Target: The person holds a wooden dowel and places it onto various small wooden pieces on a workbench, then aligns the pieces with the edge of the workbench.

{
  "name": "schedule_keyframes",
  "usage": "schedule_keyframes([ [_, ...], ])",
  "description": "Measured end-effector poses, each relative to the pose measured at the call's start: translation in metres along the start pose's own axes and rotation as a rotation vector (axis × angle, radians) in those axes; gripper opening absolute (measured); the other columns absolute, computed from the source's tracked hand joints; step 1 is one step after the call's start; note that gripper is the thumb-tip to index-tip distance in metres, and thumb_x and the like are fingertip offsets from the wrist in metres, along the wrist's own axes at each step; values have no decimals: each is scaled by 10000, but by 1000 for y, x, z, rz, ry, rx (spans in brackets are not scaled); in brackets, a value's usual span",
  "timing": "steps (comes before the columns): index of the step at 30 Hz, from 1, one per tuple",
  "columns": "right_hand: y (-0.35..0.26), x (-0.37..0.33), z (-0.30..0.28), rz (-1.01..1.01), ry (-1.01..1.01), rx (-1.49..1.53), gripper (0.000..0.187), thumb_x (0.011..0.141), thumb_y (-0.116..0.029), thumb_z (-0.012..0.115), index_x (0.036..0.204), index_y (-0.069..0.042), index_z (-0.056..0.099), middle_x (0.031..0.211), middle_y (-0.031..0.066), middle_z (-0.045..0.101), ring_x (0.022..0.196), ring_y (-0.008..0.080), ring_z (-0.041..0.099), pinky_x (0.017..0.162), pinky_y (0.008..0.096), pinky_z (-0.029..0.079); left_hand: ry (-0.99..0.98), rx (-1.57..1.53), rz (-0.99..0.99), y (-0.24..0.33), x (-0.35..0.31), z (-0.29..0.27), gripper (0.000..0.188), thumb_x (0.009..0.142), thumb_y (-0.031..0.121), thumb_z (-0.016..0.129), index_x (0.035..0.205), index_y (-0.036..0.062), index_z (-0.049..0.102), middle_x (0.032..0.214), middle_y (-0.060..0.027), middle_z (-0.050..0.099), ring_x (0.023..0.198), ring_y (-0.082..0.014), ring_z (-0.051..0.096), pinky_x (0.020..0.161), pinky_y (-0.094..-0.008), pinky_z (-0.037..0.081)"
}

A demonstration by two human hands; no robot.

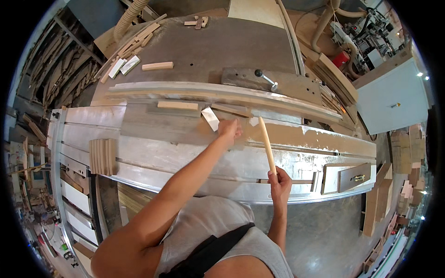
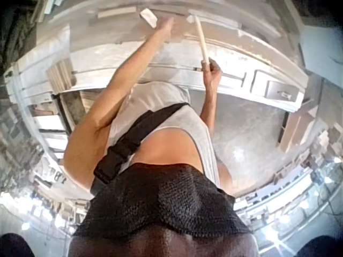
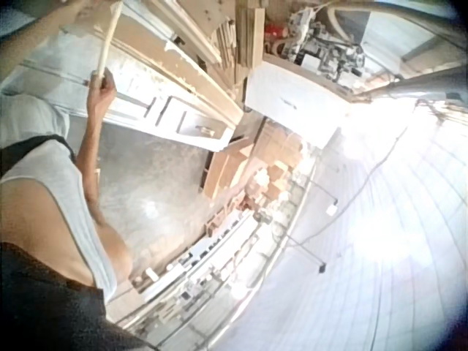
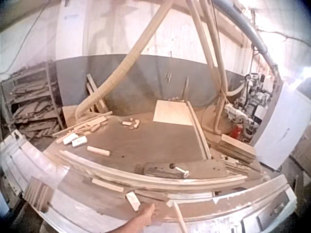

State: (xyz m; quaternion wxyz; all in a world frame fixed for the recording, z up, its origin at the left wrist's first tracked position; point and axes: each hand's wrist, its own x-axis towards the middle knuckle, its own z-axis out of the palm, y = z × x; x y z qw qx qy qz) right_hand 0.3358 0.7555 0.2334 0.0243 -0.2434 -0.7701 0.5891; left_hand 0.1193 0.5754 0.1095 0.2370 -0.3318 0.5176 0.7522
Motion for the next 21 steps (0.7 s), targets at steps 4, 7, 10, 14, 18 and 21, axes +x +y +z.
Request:
schedule_keyframes([
  [4,-15,19,-2,-15,-15,-56,344,954,-180,711,1186,74,689,702,-8,585,637,57,502,555,240,399,-52,-93,98,4,-10,4,433,967,276,655,1314,43,542,1223,-174,661,1029,-285,697,782,-381,592],
  [7,-25,28,4,-48,-58,-40,338,952,-177,710,1184,68,691,694,-11,579,628,58,491,549,246,394,90,-179,113,27,-5,15,385,966,270,655,1265,38,589,1276,-152,635,1068,-271,686,843,-392,574],
  [10,-27,29,16,-69,-71,-52,331,953,-173,708,1187,60,692,687,-19,563,619,54,468,536,252,377,217,-64,162,45,-14,20,422,933,239,680,1277,20,572,1233,-148,609,981,-267,673,764,-393,554],
  [14,-23,22,28,-13,-105,-27,324,954,-170,707,1179,63,691,692,-23,561,615,52,465,537,250,380,220,778,749,29,-1,9,700,878,215,707,1481,11,416,1475,-215,457,1279,-385,537,1010,-513,456],
  [18,-11,7,32,21,-112,-44,341,949,-162,708,1196,71,676,693,-23,564,614,52,471,534,245,374,223,1274,1044,-5,-20,8,816,858,220,714,1538,-33,341,1583,-231,363,1478,-412,329,1141,-552,331],
  [21,-1,7,29,18,-76,-10,340,949,-159,713,1201,67,683,712,-9,589,622,63,499,549,245,415,155,1380,963,-6,-28,8,863,873,257,710,1543,-91,291,1614,-275,303,1511,-422,283,1178,-553,297],
])
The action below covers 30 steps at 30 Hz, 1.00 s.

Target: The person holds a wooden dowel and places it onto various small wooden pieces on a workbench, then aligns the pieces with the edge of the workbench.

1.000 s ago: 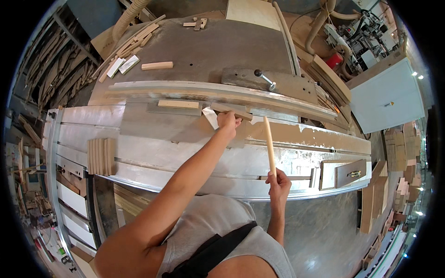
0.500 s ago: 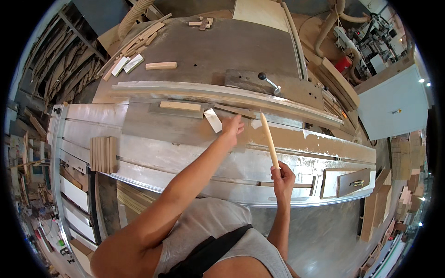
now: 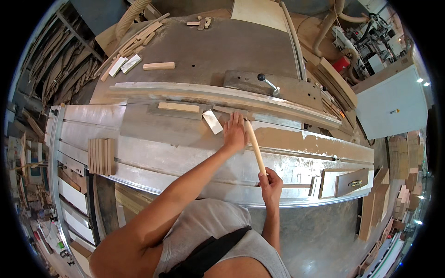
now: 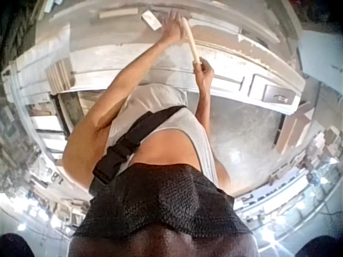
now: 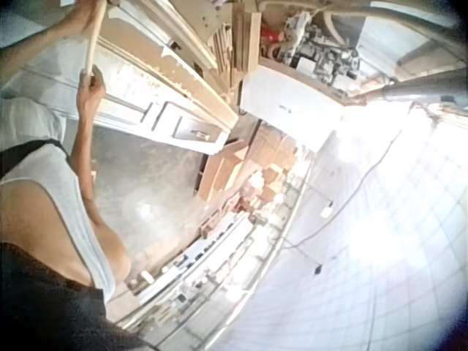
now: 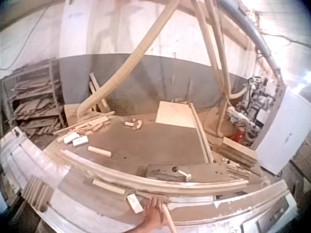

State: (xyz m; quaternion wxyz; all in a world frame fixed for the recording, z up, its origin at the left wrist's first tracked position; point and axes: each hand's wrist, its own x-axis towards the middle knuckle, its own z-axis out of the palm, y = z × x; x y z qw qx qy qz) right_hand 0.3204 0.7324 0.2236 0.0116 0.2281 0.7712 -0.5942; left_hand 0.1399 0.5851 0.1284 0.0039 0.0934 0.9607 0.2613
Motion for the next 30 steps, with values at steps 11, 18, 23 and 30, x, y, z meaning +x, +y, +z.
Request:
schedule_keyframes([
  [11,-9,19,-31,-86,0,-200,363,944,-177,698,1237,37,680,726,48,627,646,119,569,592,295,461,-148,-815,-574,26,17,-30,964,940,334,657,1602,-73,87,1569,-328,356,1474,-402,359,1209,-434,297],
  [18,-49,64,-38,-317,-7,-520,365,884,-162,718,1242,-90,716,889,210,728,762,366,707,721,412,558,-34,-1074,-555,-3,39,8,934,953,266,637,1620,-21,51,1628,-286,290,1498,-338,336,1208,-385,280],
  [23,-83,103,-40,-439,-82,-709,292,856,-191,722,1136,-134,781,977,206,745,844,404,714,788,466,567,76,-1313,-512,-13,25,6,831,918,164,622,1602,-18,187,1641,-261,283,1533,-328,285,1212,-377,286],
  [30,-131,135,-21,-460,-171,-885,271,840,-217,712,1087,-159,804,927,216,738,869,412,712,804,479,571,-25,-1224,-424,-27,5,-19,651,963,48,582,1558,10,320,1592,-226,369,1475,-292,384,1174,-385,352],
])
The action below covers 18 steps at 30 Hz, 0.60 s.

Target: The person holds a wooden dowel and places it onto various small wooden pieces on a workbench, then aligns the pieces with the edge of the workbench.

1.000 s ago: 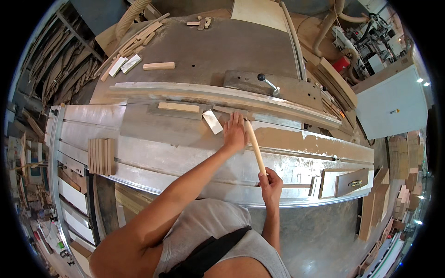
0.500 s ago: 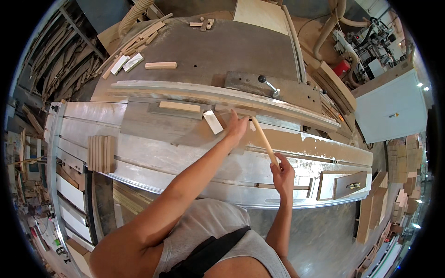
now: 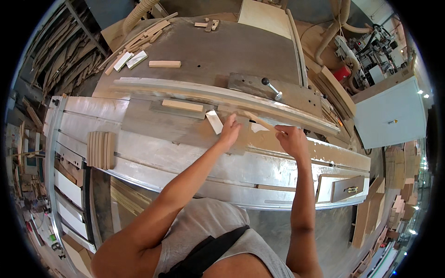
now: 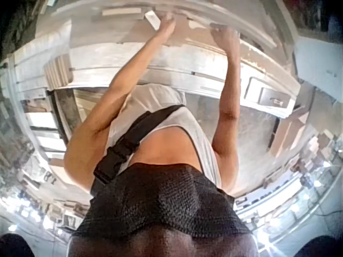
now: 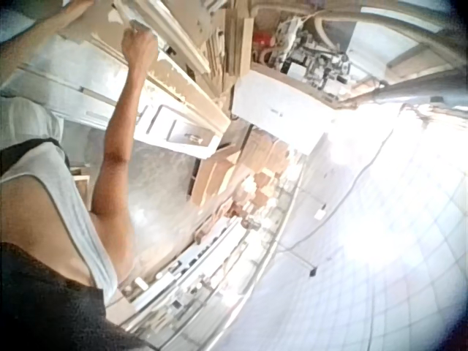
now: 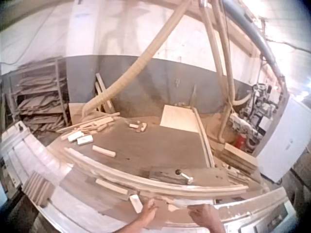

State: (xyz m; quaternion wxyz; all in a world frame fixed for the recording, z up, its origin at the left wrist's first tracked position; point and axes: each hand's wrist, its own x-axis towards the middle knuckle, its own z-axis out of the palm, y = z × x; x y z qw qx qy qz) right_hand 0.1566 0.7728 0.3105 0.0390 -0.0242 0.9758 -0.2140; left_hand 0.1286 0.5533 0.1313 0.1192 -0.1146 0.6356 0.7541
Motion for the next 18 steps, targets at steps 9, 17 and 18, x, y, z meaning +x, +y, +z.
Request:
schedule_keyframes([
  [9,-18,30,-9,-51,-72,-224,259,837,-236,698,1071,-228,808,1003,163,750,945,384,712,837,481,579,399,471,394,-15,-150,-144,367,926,65,663,1289,28,624,1295,-163,641,1249,-306,592,1086,-393,443],
  [17,-26,42,-4,-91,-99,-180,283,823,-236,701,1085,-232,806,1004,179,745,951,391,707,857,464,570,1209,1015,234,-78,-241,-341,433,912,161,674,1294,-23,586,1318,-202,605,1233,-416,536,1069,-503,417],
  [18,-28,43,1,-96,-98,-160,282,825,-233,699,1085,-230,806,998,182,744,947,392,707,857,460,570,1228,1042,204,-79,-246,-346,444,923,181,668,1306,-25,576,1351,-213,584,1258,-434,518,1086,-522,400],
])
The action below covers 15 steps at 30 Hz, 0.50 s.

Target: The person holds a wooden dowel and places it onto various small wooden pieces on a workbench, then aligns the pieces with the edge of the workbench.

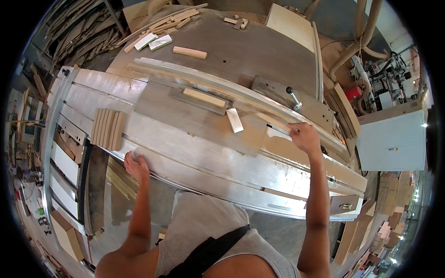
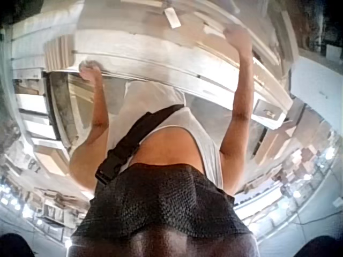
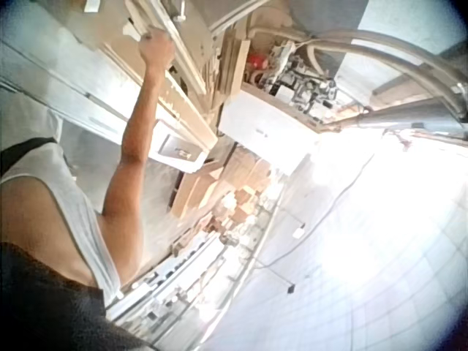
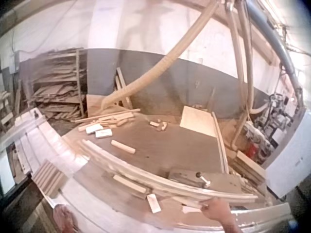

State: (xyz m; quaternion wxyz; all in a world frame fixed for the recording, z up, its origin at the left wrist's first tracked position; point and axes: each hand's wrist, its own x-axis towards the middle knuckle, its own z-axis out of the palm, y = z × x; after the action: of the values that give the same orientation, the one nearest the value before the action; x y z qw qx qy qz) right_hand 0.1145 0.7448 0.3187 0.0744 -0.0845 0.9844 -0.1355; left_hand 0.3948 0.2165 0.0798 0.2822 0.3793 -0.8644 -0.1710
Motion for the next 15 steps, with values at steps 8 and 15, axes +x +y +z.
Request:
schedule_keyframes([
  [8,-56,36,41,-100,-22,108,297,838,-231,680,1108,-219,801,955,189,742,919,398,709,854,447,571,60,-124,-116,13,-14,20,577,939,232,657,1413,-28,455,1554,-289,354,1451,-453,322,1187,-532,286],
  [15,-104,78,51,-151,-82,37,302,829,-237,664,1094,-217,807,1007,188,740,926,395,711,861,453,574,57,-86,-191,28,-11,12,608,907,235,678,1415,-18,460,1568,-290,345,1454,-466,315,1192,-544,276],
])
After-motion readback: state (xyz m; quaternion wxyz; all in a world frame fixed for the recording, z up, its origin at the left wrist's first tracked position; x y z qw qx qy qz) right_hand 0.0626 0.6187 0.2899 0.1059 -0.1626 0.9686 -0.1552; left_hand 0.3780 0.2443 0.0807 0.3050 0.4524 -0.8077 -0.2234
